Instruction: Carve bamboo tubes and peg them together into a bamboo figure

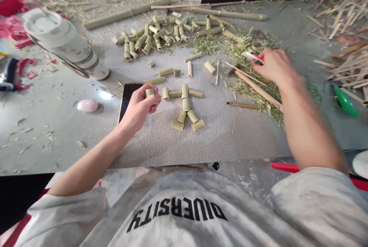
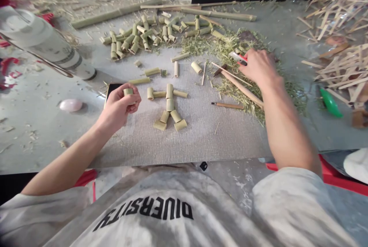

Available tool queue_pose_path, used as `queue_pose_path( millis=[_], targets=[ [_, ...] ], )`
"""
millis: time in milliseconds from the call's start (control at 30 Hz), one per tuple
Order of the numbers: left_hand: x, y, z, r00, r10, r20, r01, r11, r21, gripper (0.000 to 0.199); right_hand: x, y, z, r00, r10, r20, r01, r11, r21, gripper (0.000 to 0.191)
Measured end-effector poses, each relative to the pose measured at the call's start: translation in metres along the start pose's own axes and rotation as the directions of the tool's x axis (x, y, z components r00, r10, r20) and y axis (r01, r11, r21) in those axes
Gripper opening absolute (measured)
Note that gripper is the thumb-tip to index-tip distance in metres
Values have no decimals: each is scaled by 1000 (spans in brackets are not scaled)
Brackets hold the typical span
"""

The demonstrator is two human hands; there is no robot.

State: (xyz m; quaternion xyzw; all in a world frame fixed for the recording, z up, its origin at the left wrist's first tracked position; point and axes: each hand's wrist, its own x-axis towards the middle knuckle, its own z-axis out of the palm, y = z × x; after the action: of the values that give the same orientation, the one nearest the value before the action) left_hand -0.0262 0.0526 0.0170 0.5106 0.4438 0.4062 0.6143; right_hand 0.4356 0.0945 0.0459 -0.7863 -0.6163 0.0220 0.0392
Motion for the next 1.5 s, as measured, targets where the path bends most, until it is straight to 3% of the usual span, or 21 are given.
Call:
queue_pose_path(
  millis=[133, 233, 300, 333, 367, 400, 467, 500, 567, 767, 933, 1033, 1133, 1267, 1400, 1500],
  targets=[
    [-2, -1, -1, 995, 82, 62, -82, 997, -4, 43, -15, -19, -34, 989, 33, -145, -38, 999, -32, 50],
    [-6, 1, 2, 985, 148, 89, -148, 989, -7, 45, -37, -54, -65, 971, -3, -237, 0, 1000, -11, 49],
    [-9, 3, 4, 978, 187, 89, -186, 982, -13, 46, -54, -85, -79, 978, -104, -180, 113, 993, 40, 51],
    [-10, 3, 5, 975, 201, 91, -200, 980, -16, 48, -63, -102, -83, 967, -221, -125, 231, 970, 75, 41],
    [-11, 4, 5, 973, 212, 93, -211, 977, -17, 49, -73, -119, -84, 931, -345, -116, 358, 926, 121, 30],
    [-12, 4, 5, 972, 216, 95, -216, 976, -14, 50, -82, -135, -82, 864, -483, -142, 502, 846, 181, 23],
    [-14, 5, 5, 972, 216, 89, -217, 976, 1, 52, -101, -160, -74, 652, -731, -202, 756, 605, 250, 27],
    [-15, 5, 4, 974, 213, 81, -214, 977, 11, 52, -108, -169, -68, 593, -777, -211, 801, 542, 256, 30],
    [-16, 4, 3, 977, 201, 67, -203, 979, 33, 52, -120, -179, -57, 552, -812, -187, 824, 497, 274, 32],
    [-16, 0, 2, 985, 169, 47, -172, 981, 86, 51, -125, -184, -35, 616, -773, -150, 785, 588, 196, 36],
    [-17, -2, 1, 980, 186, 63, -193, 973, 125, 48, -126, -187, -28, 627, -768, -131, 777, 604, 179, 41],
    [-18, -2, 1, 981, 194, 25, -194, 947, 255, 42, -128, -189, -27, 636, -763, -116, 769, 615, 173, 41],
    [-20, 0, 1, 971, 237, -17, -208, 882, 423, 39, -128, -190, -24, 650, -758, -56, 740, 615, 274, 35],
    [-19, 0, -1, 965, 262, -21, -213, 826, 522, 38, -125, -191, -21, 679, -733, 29, 638, 610, 470, 25],
    [-17, -4, -4, 945, 326, 13, -268, 755, 599, 38, -122, -190, -16, 671, -726, 148, 469, 570, 675, 30],
    [-17, -9, -8, 905, 425, 24, -331, 667, 667, 39, -119, -191, -9, 658, -713, 241, 274, 525, 806, 36]
  ],
)
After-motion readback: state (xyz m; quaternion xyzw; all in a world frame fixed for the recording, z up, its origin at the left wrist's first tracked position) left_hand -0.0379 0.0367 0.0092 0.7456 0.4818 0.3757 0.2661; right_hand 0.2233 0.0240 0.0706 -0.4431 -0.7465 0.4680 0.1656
